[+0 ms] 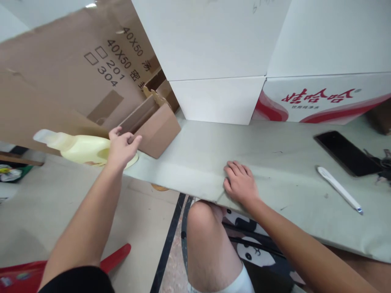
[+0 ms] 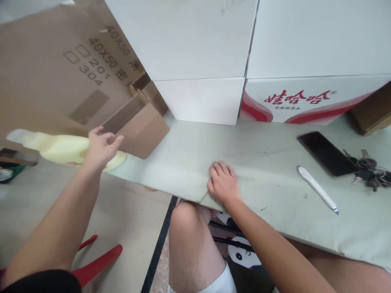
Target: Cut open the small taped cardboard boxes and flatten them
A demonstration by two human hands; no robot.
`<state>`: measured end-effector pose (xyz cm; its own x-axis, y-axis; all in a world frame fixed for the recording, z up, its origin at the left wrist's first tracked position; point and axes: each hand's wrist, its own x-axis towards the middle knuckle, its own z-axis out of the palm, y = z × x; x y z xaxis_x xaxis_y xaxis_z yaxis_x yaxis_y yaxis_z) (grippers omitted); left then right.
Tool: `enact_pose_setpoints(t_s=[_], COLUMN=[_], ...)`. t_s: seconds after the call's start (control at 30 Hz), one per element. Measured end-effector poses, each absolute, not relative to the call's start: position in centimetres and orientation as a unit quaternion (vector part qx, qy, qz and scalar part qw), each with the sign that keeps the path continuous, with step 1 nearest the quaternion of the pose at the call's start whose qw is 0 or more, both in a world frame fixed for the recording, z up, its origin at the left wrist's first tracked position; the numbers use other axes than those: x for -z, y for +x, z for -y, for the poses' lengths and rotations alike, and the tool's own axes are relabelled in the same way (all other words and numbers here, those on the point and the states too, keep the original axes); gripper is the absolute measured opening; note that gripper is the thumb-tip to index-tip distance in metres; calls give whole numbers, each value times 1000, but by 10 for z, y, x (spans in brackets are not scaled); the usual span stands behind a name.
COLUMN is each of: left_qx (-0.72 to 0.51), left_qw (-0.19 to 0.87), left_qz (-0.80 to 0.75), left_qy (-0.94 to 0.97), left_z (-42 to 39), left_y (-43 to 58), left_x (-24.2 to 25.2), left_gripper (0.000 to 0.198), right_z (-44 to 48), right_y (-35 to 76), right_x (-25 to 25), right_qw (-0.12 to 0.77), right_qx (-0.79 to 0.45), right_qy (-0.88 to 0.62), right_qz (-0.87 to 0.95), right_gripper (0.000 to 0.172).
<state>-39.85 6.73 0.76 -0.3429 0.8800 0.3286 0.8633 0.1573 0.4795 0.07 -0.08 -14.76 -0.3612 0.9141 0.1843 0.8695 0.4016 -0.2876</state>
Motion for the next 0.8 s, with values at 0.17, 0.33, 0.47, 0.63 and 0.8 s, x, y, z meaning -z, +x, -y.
enact_pose_setpoints(t_s=[0.17, 0.33, 0.47, 0.63, 0.8], left_qx=[-286, -235, -251, -284, -299], left_qw=[36, 135, 157, 212, 259], left_qz=[-709, -635, -607, -581, -526], left_qy=[644, 724, 737, 733, 753], left_z=[-26, 12, 28, 35, 35], left_y=[-364, -302, -257, -218, -170], left_x=[-8, -14, -12, -2, 6], left_gripper=[61, 47, 45, 54, 54], right_z=[0, -4, 1, 32, 61], right_y=[1, -2, 9, 63, 120], right_x=[147, 142, 142, 148, 138], right_qw=[163, 174, 190, 232, 291], right_qx=[-82, -137, -155, -181, -202], right_qy=[-542, -546, -578, -606, -607], right_qz=[820, 808, 778, 739, 711], right_gripper=[38, 39, 39, 41, 35])
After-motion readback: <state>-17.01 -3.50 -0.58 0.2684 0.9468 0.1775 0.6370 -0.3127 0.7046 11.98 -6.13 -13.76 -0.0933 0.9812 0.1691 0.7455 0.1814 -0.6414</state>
